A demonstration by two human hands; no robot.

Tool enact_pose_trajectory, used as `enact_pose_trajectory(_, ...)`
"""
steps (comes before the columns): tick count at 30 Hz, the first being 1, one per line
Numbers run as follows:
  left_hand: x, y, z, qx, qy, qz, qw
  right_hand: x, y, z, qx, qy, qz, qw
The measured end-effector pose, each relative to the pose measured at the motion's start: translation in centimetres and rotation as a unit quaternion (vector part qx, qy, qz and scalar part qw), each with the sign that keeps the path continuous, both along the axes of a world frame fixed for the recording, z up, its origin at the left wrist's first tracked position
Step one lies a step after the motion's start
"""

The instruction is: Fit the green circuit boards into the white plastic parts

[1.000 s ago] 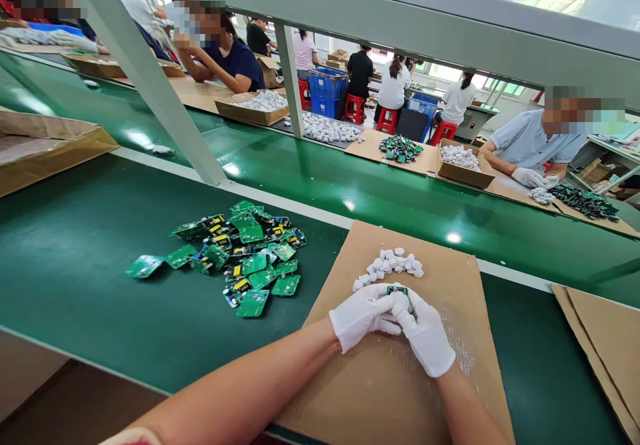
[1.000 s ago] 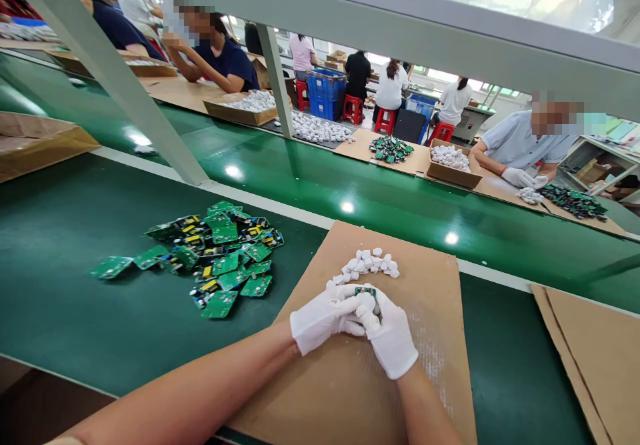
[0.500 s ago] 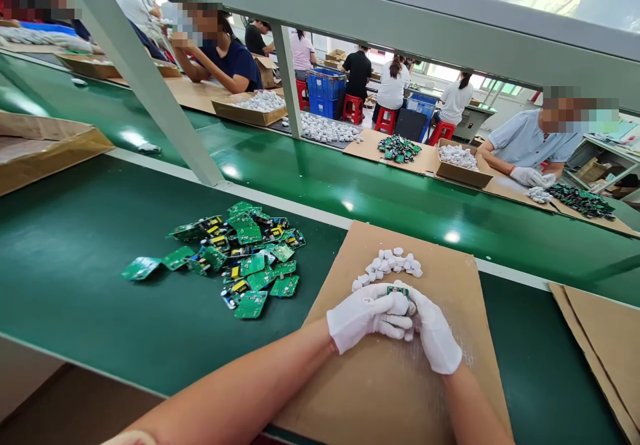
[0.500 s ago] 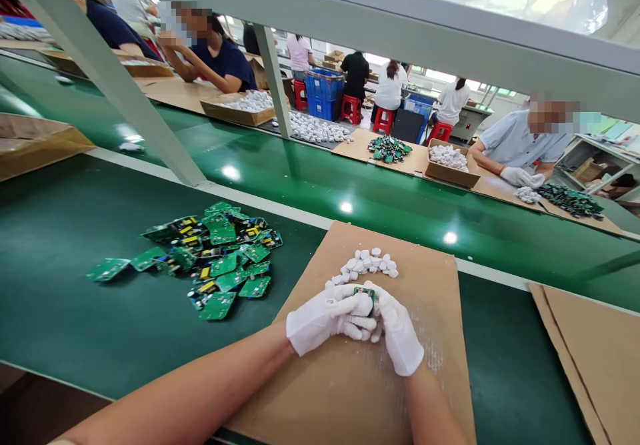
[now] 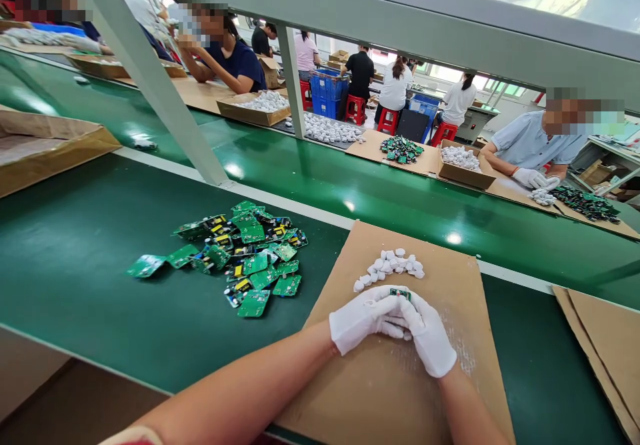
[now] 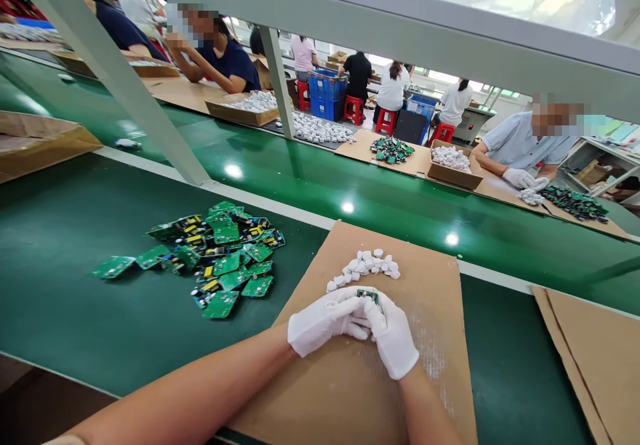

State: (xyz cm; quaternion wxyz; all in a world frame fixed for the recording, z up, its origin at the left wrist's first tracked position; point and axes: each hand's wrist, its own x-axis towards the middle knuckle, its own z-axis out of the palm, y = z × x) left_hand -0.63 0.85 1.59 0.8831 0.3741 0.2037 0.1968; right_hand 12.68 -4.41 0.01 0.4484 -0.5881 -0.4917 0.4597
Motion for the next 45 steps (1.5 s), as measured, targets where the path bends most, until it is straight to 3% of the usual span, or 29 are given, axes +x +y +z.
enact_pose_trajectory(9,-0.5,-0.1,0.9,0.097,0.024,-0.008,0.995,-0.1,-0.2,0.4,0.022,-0.089,-0.003,0.996)
enact_pose_trajectory(14,-0.3,-0.1,0.4,0.085,0.041,0.005,0.995,0.1,-0.1,0.5,0.029,-0.03,0.025,0.999)
enact_pose_trajectory(19,-0.3,0.1,0.2,0.067,0.043,-0.001,0.997,0.4,-0.2,0.5,0.024,-0.051,0.029,0.998)
enact_pose_trajectory(25,-0.2,0.3,-0.6,0.049,0.029,0.0,0.998,0.2,-0.1,0.3,0.04,-0.145,0.018,0.989)
enact_pose_trajectory(29,-0.4,0.6,-0.6,-0.01,-0.007,0.018,1.0,0.9,-0.3,0.0,0.044,-0.066,0.044,0.996)
enact_pose_trajectory(32,-1.1,1.4,0.2,-0.04,-0.048,0.036,0.997,2.4,-0.4,-0.3,0.036,-0.063,-0.031,0.997)
enact_pose_trajectory(34,-1.5,2.0,0.8,-0.036,-0.041,0.074,0.996,3.3,-0.2,-0.5,0.045,-0.131,-0.111,0.984)
enact_pose_trajectory(36,-1.8,2.4,1.3,-0.015,-0.012,0.111,0.994,3.9,0.1,-0.8,0.057,-0.234,-0.144,0.96)
enact_pose_trajectory(39,-1.8,2.6,1.6,0.027,0.031,0.14,0.989,3.7,0.6,-1.5,0.102,-0.373,-0.078,0.919)
enact_pose_trajectory(42,-1.5,2.6,1.6,0.064,0.043,0.169,0.983,3.4,0.9,-2.2,0.147,-0.424,-0.008,0.894)
enact_pose_trajectory(45,-1.3,3.8,1.4,0.112,0.061,0.209,0.97,3.9,1.3,-2.8,0.156,-0.427,-0.04,0.89)
